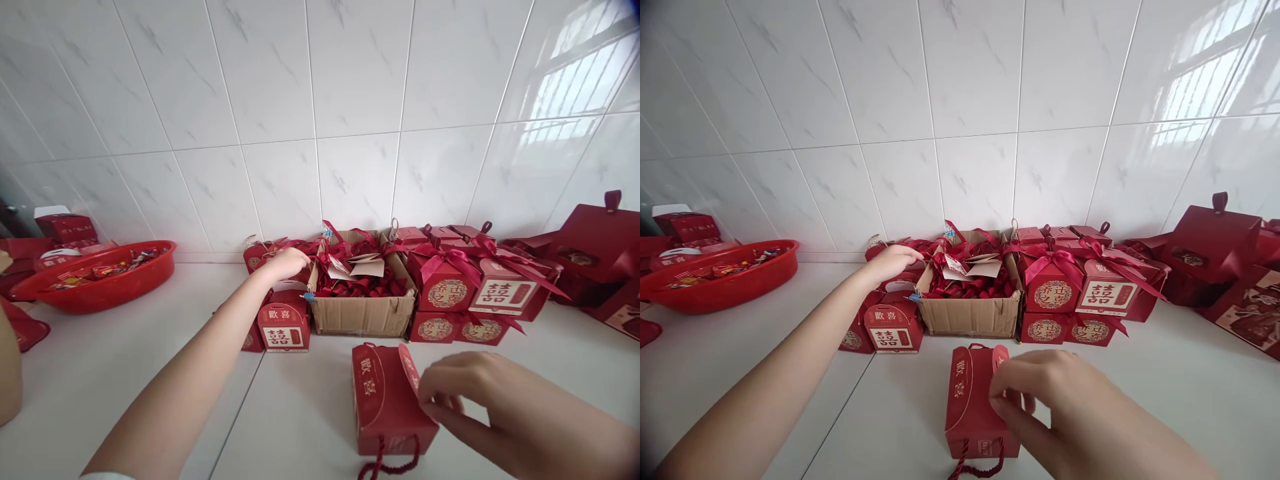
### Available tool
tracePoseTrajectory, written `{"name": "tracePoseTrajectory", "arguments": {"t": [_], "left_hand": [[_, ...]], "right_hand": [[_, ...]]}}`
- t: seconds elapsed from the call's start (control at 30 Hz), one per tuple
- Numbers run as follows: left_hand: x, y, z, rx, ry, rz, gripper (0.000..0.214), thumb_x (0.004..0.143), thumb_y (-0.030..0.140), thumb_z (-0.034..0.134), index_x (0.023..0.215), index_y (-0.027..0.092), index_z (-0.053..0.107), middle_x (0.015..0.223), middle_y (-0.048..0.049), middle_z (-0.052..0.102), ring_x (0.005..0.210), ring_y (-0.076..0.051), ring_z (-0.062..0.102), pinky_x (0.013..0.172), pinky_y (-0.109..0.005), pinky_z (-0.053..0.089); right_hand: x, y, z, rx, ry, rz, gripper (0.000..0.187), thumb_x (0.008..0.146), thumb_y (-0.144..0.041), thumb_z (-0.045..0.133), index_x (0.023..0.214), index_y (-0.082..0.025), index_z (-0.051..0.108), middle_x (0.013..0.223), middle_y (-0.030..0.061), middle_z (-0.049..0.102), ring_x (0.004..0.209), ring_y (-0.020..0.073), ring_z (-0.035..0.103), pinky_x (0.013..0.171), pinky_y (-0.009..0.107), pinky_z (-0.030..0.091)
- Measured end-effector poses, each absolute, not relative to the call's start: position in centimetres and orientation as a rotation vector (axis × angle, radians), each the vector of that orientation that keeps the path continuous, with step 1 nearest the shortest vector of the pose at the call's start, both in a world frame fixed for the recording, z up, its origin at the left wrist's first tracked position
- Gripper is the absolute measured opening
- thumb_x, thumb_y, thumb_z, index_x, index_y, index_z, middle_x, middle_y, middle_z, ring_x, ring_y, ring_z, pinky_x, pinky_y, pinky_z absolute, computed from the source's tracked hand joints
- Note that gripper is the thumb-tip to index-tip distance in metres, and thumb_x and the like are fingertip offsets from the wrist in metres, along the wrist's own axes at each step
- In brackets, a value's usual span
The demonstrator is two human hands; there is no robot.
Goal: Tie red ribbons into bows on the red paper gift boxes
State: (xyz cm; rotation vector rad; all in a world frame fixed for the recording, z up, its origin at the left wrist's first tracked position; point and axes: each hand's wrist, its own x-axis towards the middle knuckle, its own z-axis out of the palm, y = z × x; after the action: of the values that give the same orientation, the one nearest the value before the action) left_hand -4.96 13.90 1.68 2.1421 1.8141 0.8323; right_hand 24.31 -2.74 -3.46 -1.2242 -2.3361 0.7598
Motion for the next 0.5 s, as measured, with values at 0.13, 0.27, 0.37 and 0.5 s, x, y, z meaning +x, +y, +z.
{"name": "tracePoseTrajectory", "arguments": {"t": [0.13,0.27,0.37,0.5], "left_hand": [[-3.4,7.8,2.8,2.243,1.693,0.99,0.03,0.092,0.025,0.039,0.107,0.021,0.066,0.123,-0.0028,0.062,0.118,-0.022,0.052,0.104,-0.036,0.038],[-0.6,-0.9,2.5,2.561,1.14,0.895,0.029,0.091,0.024,0.045,0.114,0.028,0.062,0.119,-0.002,0.062,0.114,-0.023,0.054,0.098,-0.037,0.045],[0.6,-5.0,1.7,2.574,1.092,0.938,0.041,0.087,0.026,0.055,0.127,0.034,0.054,0.125,-0.0009,0.06,0.112,-0.026,0.055,0.09,-0.035,0.05],[0.6,-5.2,0.4,2.536,1.058,1.053,0.049,0.084,0.027,0.059,0.131,0.039,0.05,0.126,0.0007,0.06,0.108,-0.027,0.058,0.088,-0.036,0.052]], "right_hand": [[22.6,-3.4,-3.0,-1.119,-1.756,0.993,0.024,0.084,-0.046,0.059,0.091,-0.025,0.068,0.083,0.005,0.066,0.075,0.0193,0.06,0.065,0.028,0.048],[20.7,-2.2,-3.5,-0.928,-1.567,1.356,0.037,0.09,-0.05,0.048,0.09,-0.02,0.069,0.068,0.0039,0.06,0.065,0.0161,0.056,0.063,0.03,0.046],[20.2,-1.4,-3.6,-0.807,-1.345,1.399,0.031,0.088,-0.047,0.055,0.085,-0.019,0.07,0.067,0.0014,0.057,0.064,0.0122,0.05,0.064,0.026,0.044],[20.9,-1.6,-2.9,-0.791,-1.29,1.408,0.023,0.08,-0.041,0.067,0.077,-0.018,0.071,0.064,-0.0001,0.056,0.063,0.0103,0.045,0.062,0.022,0.041]]}}
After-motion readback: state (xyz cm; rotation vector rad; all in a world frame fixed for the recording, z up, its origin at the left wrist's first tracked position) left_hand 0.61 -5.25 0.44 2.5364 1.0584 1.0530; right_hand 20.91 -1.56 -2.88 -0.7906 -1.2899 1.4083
